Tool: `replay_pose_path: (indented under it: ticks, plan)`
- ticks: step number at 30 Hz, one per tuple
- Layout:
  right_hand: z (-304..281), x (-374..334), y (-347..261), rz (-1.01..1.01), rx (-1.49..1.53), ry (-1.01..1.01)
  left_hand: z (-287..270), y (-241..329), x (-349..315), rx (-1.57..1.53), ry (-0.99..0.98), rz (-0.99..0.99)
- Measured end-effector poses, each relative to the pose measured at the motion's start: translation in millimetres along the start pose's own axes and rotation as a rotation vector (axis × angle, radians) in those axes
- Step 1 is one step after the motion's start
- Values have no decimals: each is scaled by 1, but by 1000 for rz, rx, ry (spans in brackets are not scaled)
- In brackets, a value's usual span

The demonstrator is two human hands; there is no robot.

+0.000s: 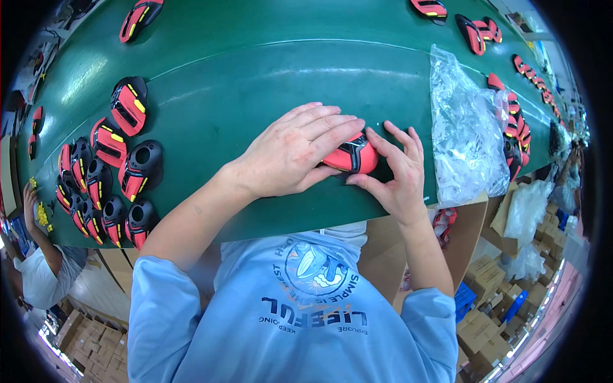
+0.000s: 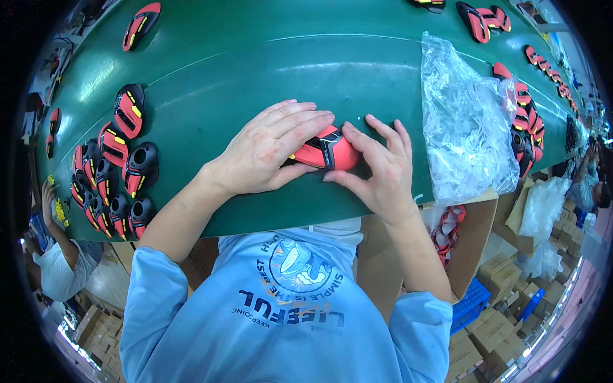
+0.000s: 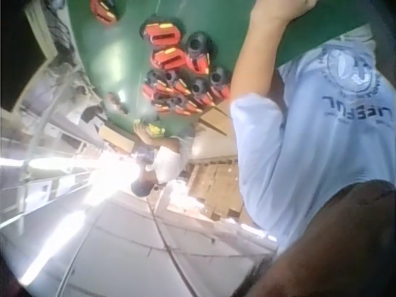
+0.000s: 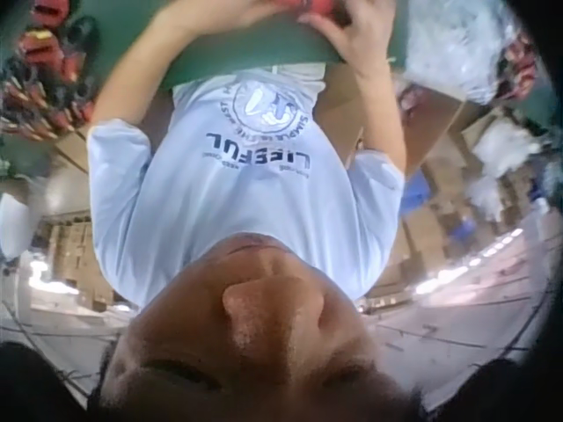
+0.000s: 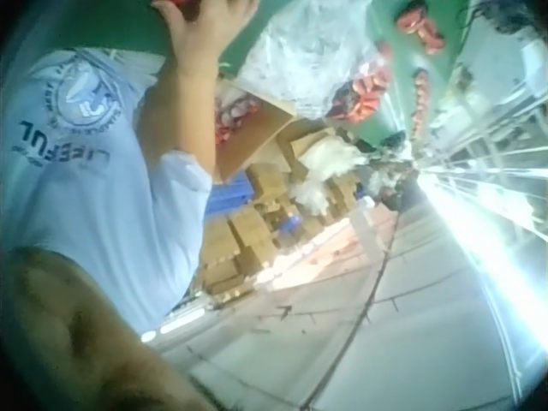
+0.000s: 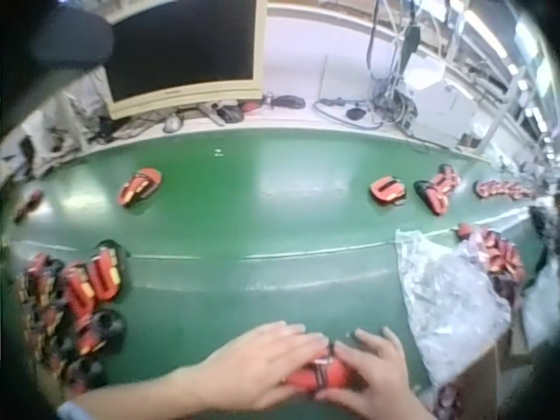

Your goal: The person assembles plastic mouse covers and internal plastic components by hand, taking them from a cardboard box and fitting them together.

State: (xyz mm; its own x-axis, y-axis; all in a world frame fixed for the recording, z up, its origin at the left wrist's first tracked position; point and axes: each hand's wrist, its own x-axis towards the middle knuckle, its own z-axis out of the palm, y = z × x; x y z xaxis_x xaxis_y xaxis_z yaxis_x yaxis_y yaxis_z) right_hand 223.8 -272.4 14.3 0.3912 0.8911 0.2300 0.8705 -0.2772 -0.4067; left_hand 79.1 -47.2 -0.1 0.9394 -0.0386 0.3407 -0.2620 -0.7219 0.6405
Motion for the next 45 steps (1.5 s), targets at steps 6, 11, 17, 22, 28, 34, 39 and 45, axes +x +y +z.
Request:
replay_pose_path:
  ticks: [6,11,17,22,28,34,39,45]
  plan:
    - [1,11,-9,-43,52,-15,0,5,-13,183,64,173]
    - [-5,-24,9,40,92,-2,29,7,-1,99,121,237]
    - [1,-21,40,-24,9,-6,37,-5,-3,138,163,260]
    - [12,-19,44,-43,26,51,49,-17,4,219,218,404]
    - [-13,10,-7,-170,60,131,43,-17,8,206,170,426]
    - [-20,18,-5,-125,113,-14,52,-15,3,158,254,341]
    - [-23,-8,-2,-32,78,41,38,6,7,26,255,428]
    - [14,20,1,-214,112,93,-1,3,-8,176,206,328]
